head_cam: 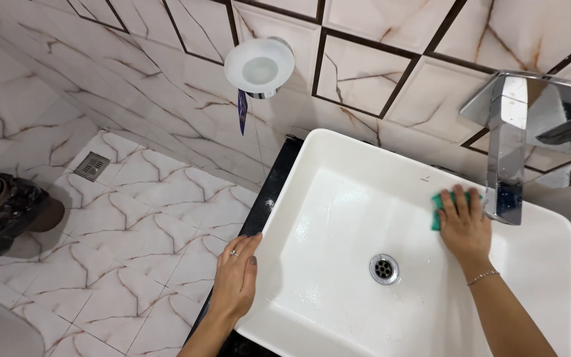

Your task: The person cleans a white rectangular sink and its surrounding black countertop using a sponge and water.

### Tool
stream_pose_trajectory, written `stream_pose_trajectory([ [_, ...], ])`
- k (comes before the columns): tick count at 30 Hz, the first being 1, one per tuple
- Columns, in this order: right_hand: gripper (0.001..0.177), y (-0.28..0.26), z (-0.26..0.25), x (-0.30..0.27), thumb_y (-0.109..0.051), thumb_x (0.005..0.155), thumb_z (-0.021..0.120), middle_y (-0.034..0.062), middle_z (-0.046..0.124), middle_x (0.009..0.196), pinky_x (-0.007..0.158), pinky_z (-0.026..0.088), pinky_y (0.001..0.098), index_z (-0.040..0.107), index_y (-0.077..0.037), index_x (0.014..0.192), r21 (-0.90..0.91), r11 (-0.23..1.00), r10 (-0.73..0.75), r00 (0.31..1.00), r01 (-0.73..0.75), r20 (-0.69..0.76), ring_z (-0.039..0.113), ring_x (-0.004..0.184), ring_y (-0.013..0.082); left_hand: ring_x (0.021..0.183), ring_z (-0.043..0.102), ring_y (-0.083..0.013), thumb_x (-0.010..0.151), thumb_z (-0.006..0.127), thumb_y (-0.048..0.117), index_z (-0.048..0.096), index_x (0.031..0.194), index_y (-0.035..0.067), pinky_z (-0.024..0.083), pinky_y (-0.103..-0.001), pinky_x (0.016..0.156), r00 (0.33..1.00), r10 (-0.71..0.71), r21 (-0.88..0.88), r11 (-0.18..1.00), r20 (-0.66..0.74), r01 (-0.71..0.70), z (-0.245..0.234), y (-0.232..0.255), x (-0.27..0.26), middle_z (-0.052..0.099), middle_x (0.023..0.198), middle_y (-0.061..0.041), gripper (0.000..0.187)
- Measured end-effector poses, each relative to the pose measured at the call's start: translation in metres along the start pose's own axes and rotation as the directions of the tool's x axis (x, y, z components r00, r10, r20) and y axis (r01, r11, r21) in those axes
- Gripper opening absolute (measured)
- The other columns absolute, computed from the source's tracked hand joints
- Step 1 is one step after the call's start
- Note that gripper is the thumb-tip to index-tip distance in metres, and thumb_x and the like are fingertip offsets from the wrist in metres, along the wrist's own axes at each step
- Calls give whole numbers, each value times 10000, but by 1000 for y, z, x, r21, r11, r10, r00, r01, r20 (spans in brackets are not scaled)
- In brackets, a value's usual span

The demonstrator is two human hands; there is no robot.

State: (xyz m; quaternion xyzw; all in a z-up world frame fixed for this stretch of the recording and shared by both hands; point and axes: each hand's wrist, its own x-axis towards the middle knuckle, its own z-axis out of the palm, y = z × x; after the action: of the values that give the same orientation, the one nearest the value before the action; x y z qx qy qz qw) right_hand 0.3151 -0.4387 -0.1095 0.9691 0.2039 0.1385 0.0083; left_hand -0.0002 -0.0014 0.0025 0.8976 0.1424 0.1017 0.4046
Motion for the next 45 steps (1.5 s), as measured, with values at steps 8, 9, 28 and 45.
stream_pose_trajectory([
  [8, 443, -120, 1, 74, -213, 1034, 502, 95, 471, 1545, 1267, 243, 540, 518, -107, 1463, -27, 973, -229, 967, 228, -115, 386, 1459, 320, 869, 667, -304, 916, 564, 132, 719, 1090, 20, 493, -439, 833, 1000, 10, 327, 945, -18, -3, 5, 21, 41, 726, 921, -128, 258],
  [9, 514, -150, -2, 91, -151, 1000, 481, 63, 384, 1632, 1261, 229, 511, 458, -160, 1513, -158, 927, -365, 917, 341, -159, 341, 1502, 302, 811, 679, -308, 895, 596, 133, 730, 1036, 10, 512, -443, 777, 1000, 20, 371, 928, -22, -11, 9, 23, 55, 722, 867, -132, 230],
  [28, 535, -94, -15, 91, -150, 998, 550, 223, 433, 1579, 1262, 240, 586, 465, 38, 1492, 140, 965, -156, 915, 221, -372, 360, 1491, 435, 646, 716, -206, 835, 804, 277, 830, 868, 122, 556, -346, 660, 906, -418, 316, 870, 65, 378, 9, 38, 126, 764, 711, -69, 161],
  [45, 294, -265, -23, 198, -324, 1088, 578, 62, 648, 1051, 846, 455, 401, 674, -71, 1204, 29, 892, -409, 831, 452, -377, 592, 959, 239, 614, 712, -235, 860, 780, 306, 815, 869, 127, 538, -368, 611, 912, -408, 293, 878, 45, 378, 9, 36, 117, 752, 677, -75, 183],
])
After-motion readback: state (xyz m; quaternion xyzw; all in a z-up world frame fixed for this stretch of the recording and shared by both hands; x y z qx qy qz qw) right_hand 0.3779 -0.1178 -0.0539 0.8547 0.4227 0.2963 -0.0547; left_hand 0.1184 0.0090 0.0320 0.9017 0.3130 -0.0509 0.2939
